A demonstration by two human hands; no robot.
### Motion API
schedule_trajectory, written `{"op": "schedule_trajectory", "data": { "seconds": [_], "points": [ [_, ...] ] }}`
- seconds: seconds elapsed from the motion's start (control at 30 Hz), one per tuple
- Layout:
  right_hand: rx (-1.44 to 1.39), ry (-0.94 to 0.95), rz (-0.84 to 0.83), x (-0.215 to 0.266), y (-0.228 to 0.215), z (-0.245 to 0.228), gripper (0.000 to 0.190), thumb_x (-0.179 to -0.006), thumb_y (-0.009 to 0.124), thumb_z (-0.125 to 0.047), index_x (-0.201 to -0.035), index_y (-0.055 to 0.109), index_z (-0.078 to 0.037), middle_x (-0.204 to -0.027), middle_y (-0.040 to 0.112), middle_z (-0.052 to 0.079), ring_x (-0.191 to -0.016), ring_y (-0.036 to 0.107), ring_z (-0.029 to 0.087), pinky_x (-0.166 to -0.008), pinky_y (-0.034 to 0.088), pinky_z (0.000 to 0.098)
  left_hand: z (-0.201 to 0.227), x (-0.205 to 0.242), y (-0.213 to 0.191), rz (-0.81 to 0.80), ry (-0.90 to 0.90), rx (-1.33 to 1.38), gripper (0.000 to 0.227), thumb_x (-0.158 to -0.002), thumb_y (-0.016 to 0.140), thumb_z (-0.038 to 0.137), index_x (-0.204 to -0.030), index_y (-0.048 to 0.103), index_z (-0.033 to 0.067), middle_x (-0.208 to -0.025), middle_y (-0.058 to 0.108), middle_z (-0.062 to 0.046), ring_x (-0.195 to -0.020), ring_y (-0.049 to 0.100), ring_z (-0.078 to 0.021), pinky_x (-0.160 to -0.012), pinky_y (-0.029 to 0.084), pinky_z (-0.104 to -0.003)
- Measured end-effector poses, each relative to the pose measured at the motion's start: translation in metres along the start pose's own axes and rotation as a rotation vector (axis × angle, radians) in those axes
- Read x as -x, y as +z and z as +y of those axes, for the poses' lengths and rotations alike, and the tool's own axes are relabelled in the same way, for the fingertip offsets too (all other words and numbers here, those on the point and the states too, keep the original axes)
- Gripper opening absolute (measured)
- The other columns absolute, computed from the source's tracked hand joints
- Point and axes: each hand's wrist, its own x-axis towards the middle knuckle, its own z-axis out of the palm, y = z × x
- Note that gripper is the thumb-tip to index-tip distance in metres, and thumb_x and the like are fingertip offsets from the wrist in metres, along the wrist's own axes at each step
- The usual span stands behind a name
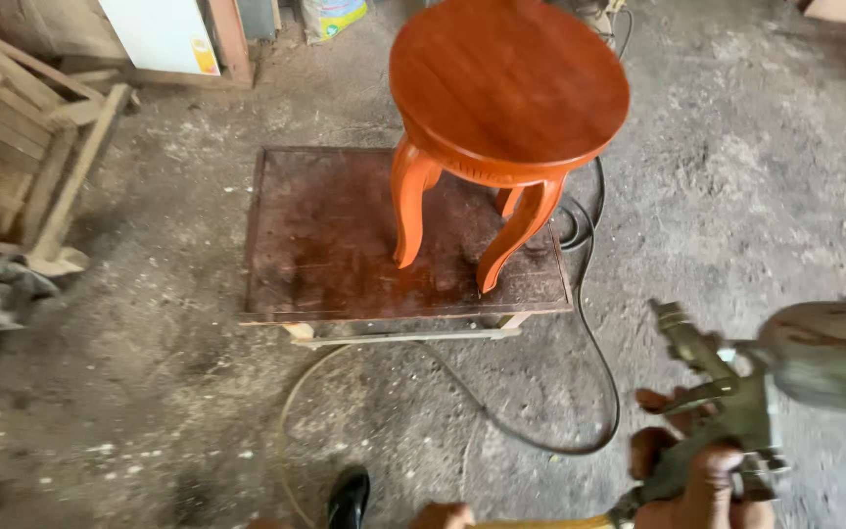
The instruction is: The person spray paints a wooden stool using a pneumatic spray gun, moving it over the legs and seat, and then refilling the paint reservoir from a larger container.
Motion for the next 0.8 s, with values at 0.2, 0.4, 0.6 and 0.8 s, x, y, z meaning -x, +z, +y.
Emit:
{"op": "schedule_trajectory", "data": {
  "seconds": [0.2, 0.4, 0.6, 0.8],
  "points": [
    [0.163, -0.008, 0.148, 0.033, 0.023, -0.048, 0.060, -0.108, 0.055, -0.054, -0.137, 0.056, -0.002, -0.098, 0.065, 0.011, -0.071, 0.052, 0.012, -0.061, 0.040, 0.0261, -0.056, 0.131, -0.183, -0.147, -0.171, -0.121, 0.023, -0.084, 0.080, 0.025, -0.098, 0.068, 0.0116, -0.084, 0.071, -0.010, -0.084, 0.069, -0.0331, -0.078, 0.048, -0.054],
    [0.245, 0.074, 0.410, 0.076, 0.128, -0.017, 0.052, -0.111, 0.050, -0.050, -0.127, 0.054, 0.000, -0.095, 0.063, 0.006, -0.077, 0.052, 0.011, -0.067, 0.043, 0.0254, -0.059, 0.183, -0.356, -0.029, -0.127, -0.080, 0.027, -0.084, 0.080, 0.032, -0.101, 0.073, 0.0120, -0.085, 0.069, -0.005, -0.074, 0.070, -0.0212, -0.066, 0.058, -0.036],
    [0.761, 0.462, 0.443, 0.091, 0.208, 0.038, 0.040, -0.107, 0.045, -0.042, -0.112, 0.051, -0.003, -0.072, 0.059, 0.007, -0.056, 0.048, 0.015, -0.049, 0.040, 0.0372, -0.025, 0.174, -0.474, -0.127, 0.050, -0.142, 0.018, -0.084, 0.081, 0.019, -0.098, 0.076, 0.0089, -0.086, 0.074, -0.005, -0.071, 0.072, -0.0188, -0.062, 0.060, -0.032],
    [0.962, 0.259, 0.484, 0.090, 0.244, 0.060, 0.041, -0.108, 0.049, -0.045, -0.103, 0.053, -0.004, -0.069, 0.057, 0.007, -0.056, 0.050, 0.015, -0.051, 0.041, 0.0368, 0.016, 0.153, -0.519, -0.201, 0.130, -0.178, 0.026, -0.080, 0.083, 0.014, -0.102, 0.074, 0.0040, -0.089, 0.077, -0.009, -0.075, 0.076, -0.0229, -0.066, 0.060, -0.035]
  ]
}}
